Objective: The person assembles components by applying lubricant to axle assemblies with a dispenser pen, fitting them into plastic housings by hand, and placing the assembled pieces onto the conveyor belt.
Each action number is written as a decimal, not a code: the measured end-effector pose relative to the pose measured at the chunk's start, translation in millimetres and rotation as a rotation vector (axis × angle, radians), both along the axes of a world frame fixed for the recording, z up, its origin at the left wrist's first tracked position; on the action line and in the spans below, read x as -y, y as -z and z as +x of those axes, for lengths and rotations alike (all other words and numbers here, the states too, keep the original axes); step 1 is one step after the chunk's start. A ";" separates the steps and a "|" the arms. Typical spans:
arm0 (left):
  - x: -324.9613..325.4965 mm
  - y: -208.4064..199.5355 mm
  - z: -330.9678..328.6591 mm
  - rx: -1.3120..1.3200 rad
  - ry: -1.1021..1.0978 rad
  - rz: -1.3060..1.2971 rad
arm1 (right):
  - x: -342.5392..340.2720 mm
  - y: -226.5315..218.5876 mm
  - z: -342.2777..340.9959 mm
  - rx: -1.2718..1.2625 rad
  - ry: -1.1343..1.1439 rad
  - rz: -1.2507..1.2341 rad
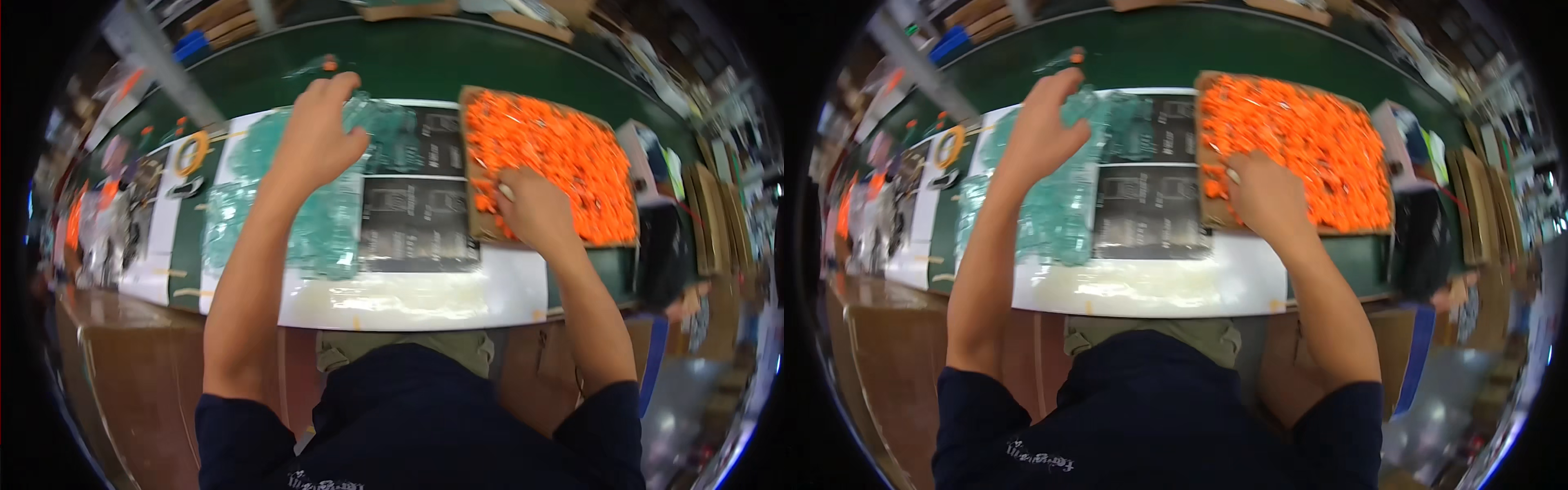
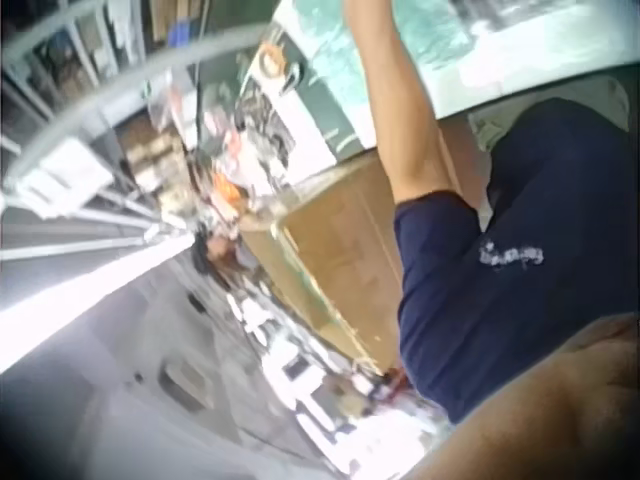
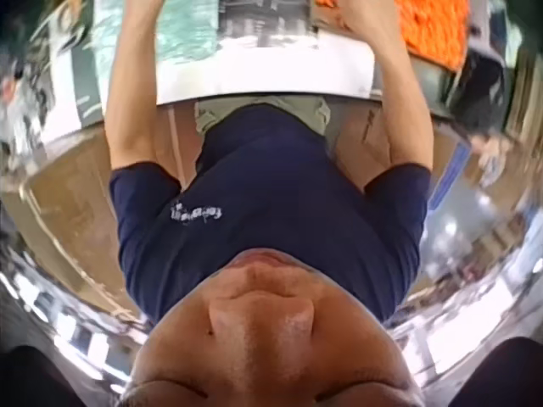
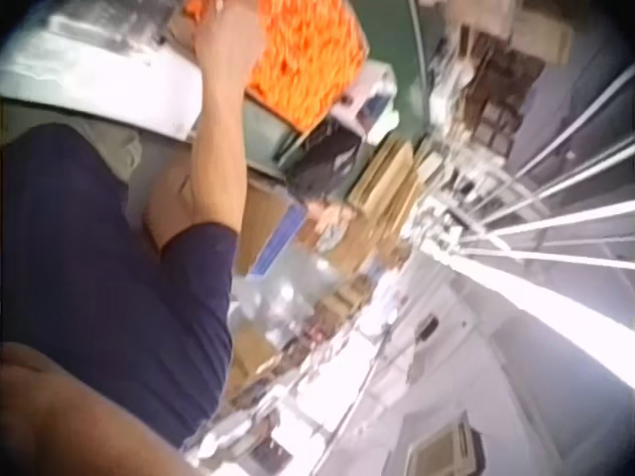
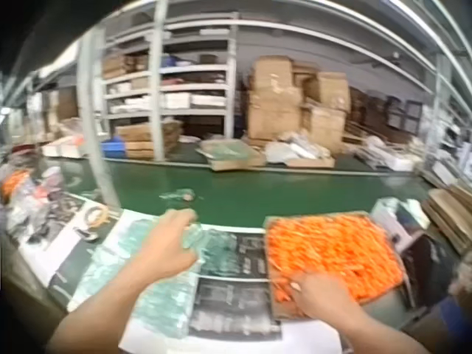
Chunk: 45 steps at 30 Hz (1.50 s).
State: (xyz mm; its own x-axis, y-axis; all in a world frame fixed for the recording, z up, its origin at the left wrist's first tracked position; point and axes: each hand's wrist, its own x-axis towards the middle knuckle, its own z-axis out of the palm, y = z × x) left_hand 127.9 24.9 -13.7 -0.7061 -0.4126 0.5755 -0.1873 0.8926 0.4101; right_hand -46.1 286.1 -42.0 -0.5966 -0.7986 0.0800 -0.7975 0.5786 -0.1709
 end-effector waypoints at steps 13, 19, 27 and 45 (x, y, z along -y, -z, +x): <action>-135.1 27.2 49.0 0.768 0.469 0.733 | -27.2 -17.6 12.7 0.411 0.162 -0.311; -161.6 60.5 61.1 0.245 0.369 0.039 | -47.1 -20.8 25.1 0.513 0.214 -0.405; -178.7 65.2 78.7 0.286 0.296 -0.027 | -66.8 -0.6 39.6 0.337 -0.027 -0.630; -146.1 67.1 74.9 0.233 0.376 0.294 | -62.7 -6.3 80.8 0.487 -0.285 -0.733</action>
